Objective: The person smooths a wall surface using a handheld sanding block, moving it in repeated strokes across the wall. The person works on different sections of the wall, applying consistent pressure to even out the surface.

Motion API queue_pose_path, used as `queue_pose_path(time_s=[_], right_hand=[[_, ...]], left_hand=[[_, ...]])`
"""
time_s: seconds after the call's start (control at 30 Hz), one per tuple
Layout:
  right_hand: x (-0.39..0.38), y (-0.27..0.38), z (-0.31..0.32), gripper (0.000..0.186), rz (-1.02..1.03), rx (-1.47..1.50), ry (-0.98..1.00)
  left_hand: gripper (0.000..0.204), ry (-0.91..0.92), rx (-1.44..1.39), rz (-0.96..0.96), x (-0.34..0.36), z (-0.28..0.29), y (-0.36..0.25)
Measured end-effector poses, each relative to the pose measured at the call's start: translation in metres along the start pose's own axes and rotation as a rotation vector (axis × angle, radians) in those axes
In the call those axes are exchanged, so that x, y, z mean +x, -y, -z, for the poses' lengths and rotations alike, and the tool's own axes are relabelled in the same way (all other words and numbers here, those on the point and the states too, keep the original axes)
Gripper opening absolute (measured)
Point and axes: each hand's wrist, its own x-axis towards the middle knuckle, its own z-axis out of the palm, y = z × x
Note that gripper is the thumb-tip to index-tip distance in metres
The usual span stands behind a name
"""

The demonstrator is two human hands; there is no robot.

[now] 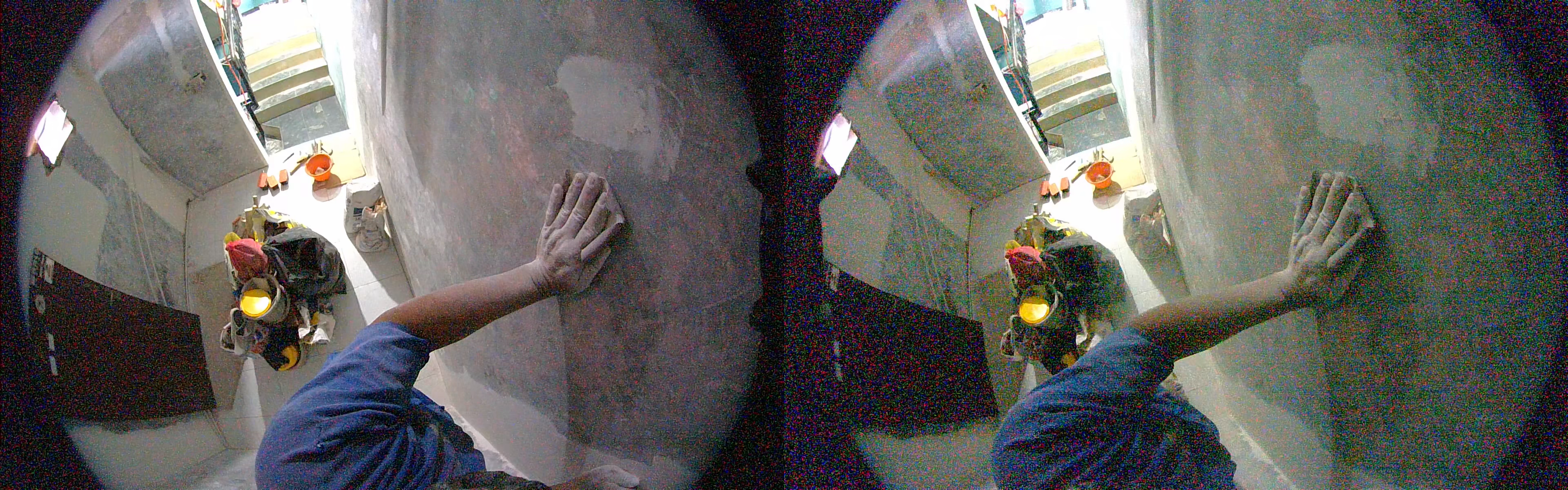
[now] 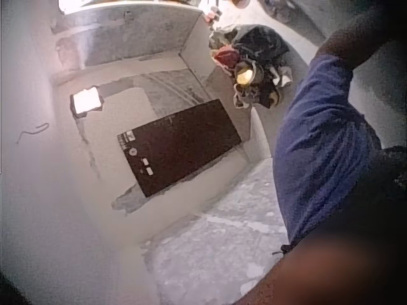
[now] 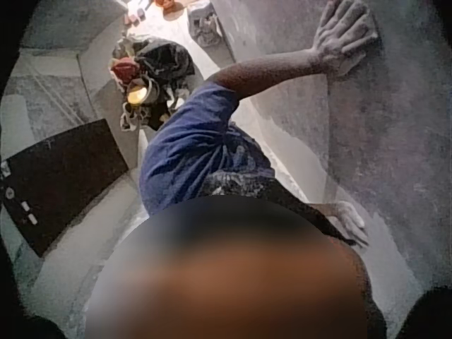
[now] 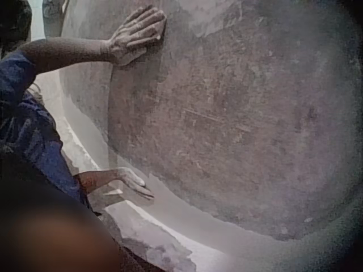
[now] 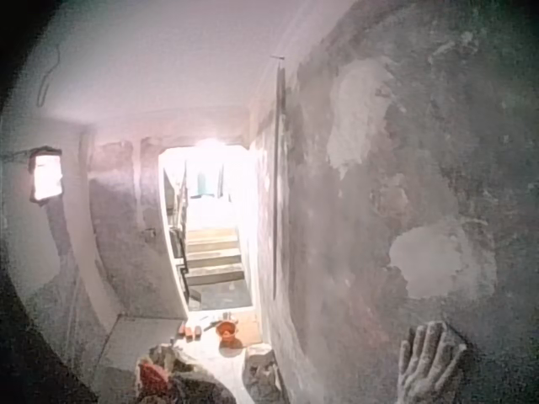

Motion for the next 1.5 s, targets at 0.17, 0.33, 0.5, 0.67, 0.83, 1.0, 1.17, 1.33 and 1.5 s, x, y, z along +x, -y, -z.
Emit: queue_pose_path(time_s=[0.17,0.33,0.5,0.67,0.83,1.0,1.17,1.33,1.5], right_hand=[[-0.002,-0.003,-0.005,0.06,0.002,0.013,-0.004],[-0.003,0.0,-0.008,0.059,0.003,0.025,-0.009],[-0.004,0.003,-0.007,0.059,0.004,0.037,-0.01],[-0.005,0.002,-0.007,0.058,0.008,0.05,-0.006],[-0.004,0.001,-0.007,0.058,0.014,0.062,-0.004],[-0.001,0.001,-0.007,0.058,0.024,0.08,-0.005],[0.003,0.004,-0.008,0.057,0.041,0.103,-0.005],[0.004,0.005,-0.009,0.057,0.051,0.122,-0.007],[0.004,-0.001,-0.011,0.057,-0.015,0.048,-0.034]], left_hand=[[0.055,-0.007,-0.032,0.0,-0.001,-0.001,0.002],[0.056,0.066,-0.028,0.0,-0.002,-0.001,0.005],[0.055,0.008,-0.064,-0.016,-0.002,-0.002,0.005],[0.054,0.012,-0.028,-0.009,-0.003,-0.004,0.005],[0.054,0.0,-0.044,-0.007,-0.005,-0.006,0.007],[0.053,0.035,-0.026,-0.003,-0.005,-0.006,0.008],[0.057,0.082,0.014,0.002,-0.002,-0.005,0.008],[0.059,0.006,-0.045,-0.018,0.001,-0.005,0.009],[0.057,0.099,-0.027,0.019,0.001,-0.007,0.013]])
